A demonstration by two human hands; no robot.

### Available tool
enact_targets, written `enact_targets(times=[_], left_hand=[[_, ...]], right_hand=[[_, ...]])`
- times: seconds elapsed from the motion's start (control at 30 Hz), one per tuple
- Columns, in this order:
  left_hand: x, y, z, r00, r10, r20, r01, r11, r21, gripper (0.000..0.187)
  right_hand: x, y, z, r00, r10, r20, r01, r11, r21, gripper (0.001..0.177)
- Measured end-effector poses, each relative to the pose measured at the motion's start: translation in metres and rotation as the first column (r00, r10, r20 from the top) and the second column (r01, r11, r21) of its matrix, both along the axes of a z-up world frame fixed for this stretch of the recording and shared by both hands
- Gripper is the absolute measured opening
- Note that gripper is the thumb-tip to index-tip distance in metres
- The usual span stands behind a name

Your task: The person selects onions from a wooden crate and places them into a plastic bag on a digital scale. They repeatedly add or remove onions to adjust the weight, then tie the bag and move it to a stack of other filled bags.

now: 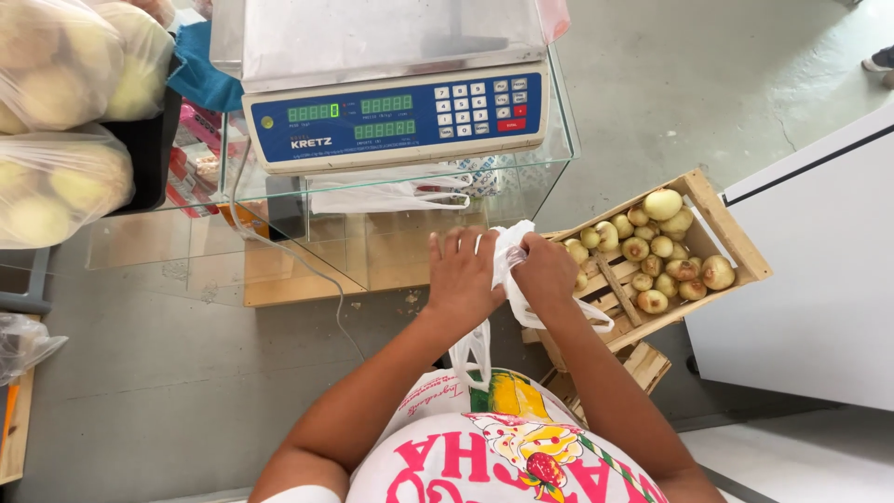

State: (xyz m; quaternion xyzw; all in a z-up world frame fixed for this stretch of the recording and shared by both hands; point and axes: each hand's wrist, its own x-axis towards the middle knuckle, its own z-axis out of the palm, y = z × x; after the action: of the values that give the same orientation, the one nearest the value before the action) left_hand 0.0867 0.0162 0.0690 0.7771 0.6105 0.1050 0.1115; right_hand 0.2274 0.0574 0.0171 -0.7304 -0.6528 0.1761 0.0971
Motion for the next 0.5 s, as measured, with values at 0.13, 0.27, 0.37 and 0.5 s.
enact_targets(times=[0.13,0.27,0.37,0.5], left_hand=[[-0.009,0.014,-0.063,0.992,0.128,0.02,-0.129,0.991,0.031,0.069],[-0.05,0.039,-0.125,0.916,0.385,0.114,-0.344,0.899,-0.271,0.033],[-0.053,0.032,-0.126,0.586,0.602,0.543,-0.235,0.767,-0.597,0.012],[-0.032,0.013,-0.091,-0.119,0.609,0.784,0.098,0.793,-0.601,0.012]], right_hand=[[0.004,-0.011,0.014,0.999,-0.008,-0.036,0.01,0.999,0.053,0.015],[0.024,-0.022,-0.01,1.0,0.022,-0.001,-0.021,0.994,0.106,0.012],[0.042,-0.03,-0.035,1.0,0.012,0.0,-0.011,0.963,0.268,0.02],[0.06,-0.036,-0.055,0.877,0.026,-0.48,0.169,0.918,0.358,0.024]])
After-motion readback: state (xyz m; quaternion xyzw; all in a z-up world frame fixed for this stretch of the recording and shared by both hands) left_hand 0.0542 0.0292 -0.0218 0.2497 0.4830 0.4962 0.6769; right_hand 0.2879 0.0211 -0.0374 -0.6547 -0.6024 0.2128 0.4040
